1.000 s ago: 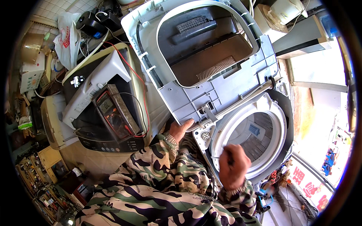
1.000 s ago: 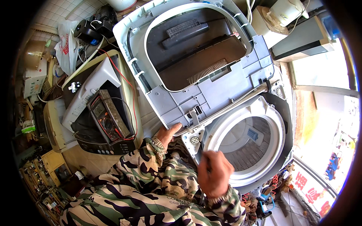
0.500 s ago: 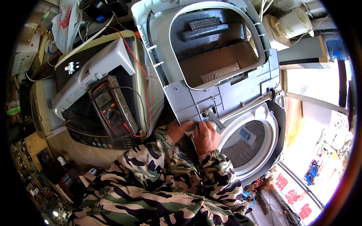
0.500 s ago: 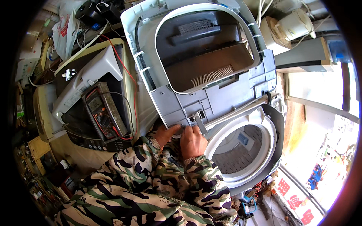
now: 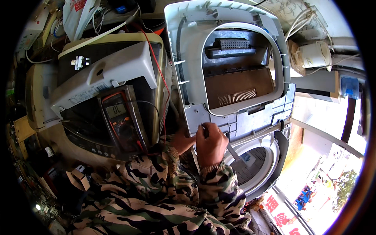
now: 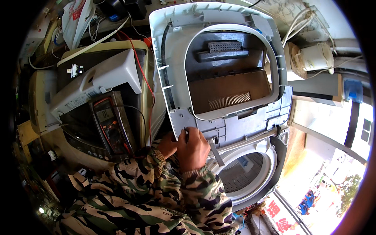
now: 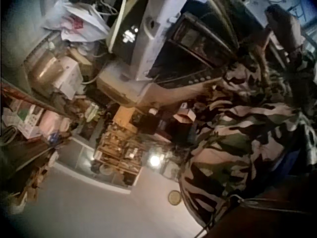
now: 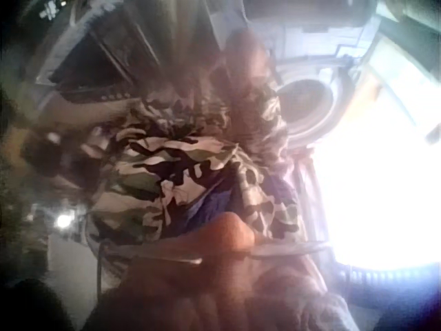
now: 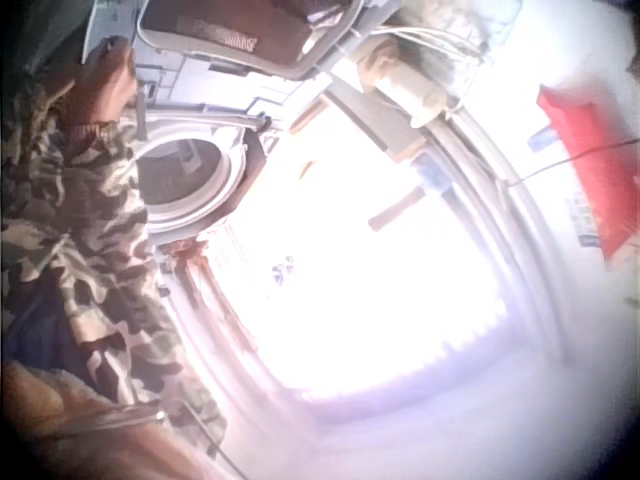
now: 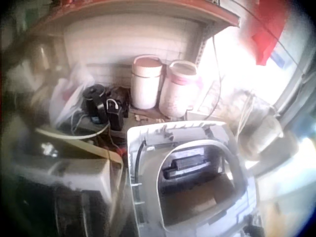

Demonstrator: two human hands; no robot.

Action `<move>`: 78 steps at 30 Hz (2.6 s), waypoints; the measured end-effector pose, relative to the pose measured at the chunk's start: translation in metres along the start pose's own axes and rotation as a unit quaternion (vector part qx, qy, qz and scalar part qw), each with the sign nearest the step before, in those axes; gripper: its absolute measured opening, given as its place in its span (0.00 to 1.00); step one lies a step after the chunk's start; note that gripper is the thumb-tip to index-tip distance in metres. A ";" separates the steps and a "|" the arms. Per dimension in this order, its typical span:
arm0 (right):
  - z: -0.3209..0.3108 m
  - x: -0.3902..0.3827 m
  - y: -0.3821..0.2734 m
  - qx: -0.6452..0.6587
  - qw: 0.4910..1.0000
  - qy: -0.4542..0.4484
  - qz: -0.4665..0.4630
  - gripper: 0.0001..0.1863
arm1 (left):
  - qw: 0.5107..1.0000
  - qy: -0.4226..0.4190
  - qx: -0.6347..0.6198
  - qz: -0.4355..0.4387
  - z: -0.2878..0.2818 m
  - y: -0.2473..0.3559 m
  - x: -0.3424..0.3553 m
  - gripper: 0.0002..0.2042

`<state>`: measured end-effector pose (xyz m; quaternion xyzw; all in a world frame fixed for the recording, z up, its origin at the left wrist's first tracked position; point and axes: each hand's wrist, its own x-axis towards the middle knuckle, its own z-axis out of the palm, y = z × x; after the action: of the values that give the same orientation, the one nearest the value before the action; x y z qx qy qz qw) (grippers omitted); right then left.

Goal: The person uses a screwdriver to remove screws from the top panel of a disassembled washing machine. They then lift the panel off, set it aside, and proceed to remove screws from the front panel of the machine.

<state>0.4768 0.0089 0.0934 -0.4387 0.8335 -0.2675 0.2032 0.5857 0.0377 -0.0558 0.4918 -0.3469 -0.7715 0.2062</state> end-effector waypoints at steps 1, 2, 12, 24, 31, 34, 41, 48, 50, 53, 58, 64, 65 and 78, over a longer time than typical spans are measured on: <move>0.010 0.008 0.004 0.001 1.000 0.001 0.000 0.07 | 1.000 0.008 -0.003 -0.001 -0.003 0.003 0.005 0.22; 0.013 0.016 0.005 -0.013 1.000 -0.008 0.007 0.07 | 0.998 0.020 0.055 -0.031 0.000 0.025 0.008 0.26; 0.024 0.042 0.010 -0.072 0.989 -0.125 0.035 0.09 | 0.993 0.065 0.083 -0.058 0.001 0.047 0.004 0.31; -0.003 0.036 -0.009 -0.007 0.993 -0.109 0.052 0.09 | 0.998 0.029 -0.006 -0.064 -0.001 0.044 0.005 0.33; -0.089 0.002 -0.061 0.224 0.967 0.108 -0.059 0.07 | 0.994 0.093 0.055 -0.034 0.002 0.062 -0.001 0.29; -0.089 0.008 -0.067 0.246 0.937 0.173 -0.178 0.19 | 0.991 0.120 0.049 -0.010 0.001 0.063 0.009 0.29; -0.072 0.024 -0.063 0.204 0.934 0.186 -0.228 0.20 | 0.982 0.158 0.090 -0.055 0.006 0.073 0.016 0.32; -0.061 0.028 -0.062 0.212 0.936 0.188 -0.208 0.20 | 0.981 0.158 0.103 -0.047 0.006 0.074 0.016 0.31; -0.059 0.028 -0.062 0.224 0.935 0.190 -0.199 0.21 | 0.981 0.157 0.107 -0.047 0.005 0.076 0.016 0.31; -0.058 0.029 -0.062 0.209 0.937 0.194 -0.203 0.21 | 0.980 0.161 0.106 -0.040 0.006 0.078 0.015 0.30; -0.059 0.034 -0.062 0.197 0.935 0.198 -0.219 0.22 | 0.981 0.161 0.101 -0.047 0.006 0.079 0.015 0.30; -0.059 0.034 -0.061 0.203 0.936 0.201 -0.207 0.22 | 0.980 0.160 0.105 -0.045 0.005 0.072 0.016 0.31; -0.060 0.033 -0.060 0.205 0.936 0.190 -0.215 0.20 | 0.981 0.160 0.103 -0.043 0.005 0.072 0.016 0.30; -0.089 0.009 -0.068 0.012 0.946 -0.029 -0.321 0.31 | 0.986 0.134 0.092 -0.046 0.002 0.074 0.017 0.30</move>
<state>0.4632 -0.0067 0.2038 -0.6884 0.6387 -0.3157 0.1360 0.5752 -0.0228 -0.0117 0.6226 -0.3627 -0.6724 0.1692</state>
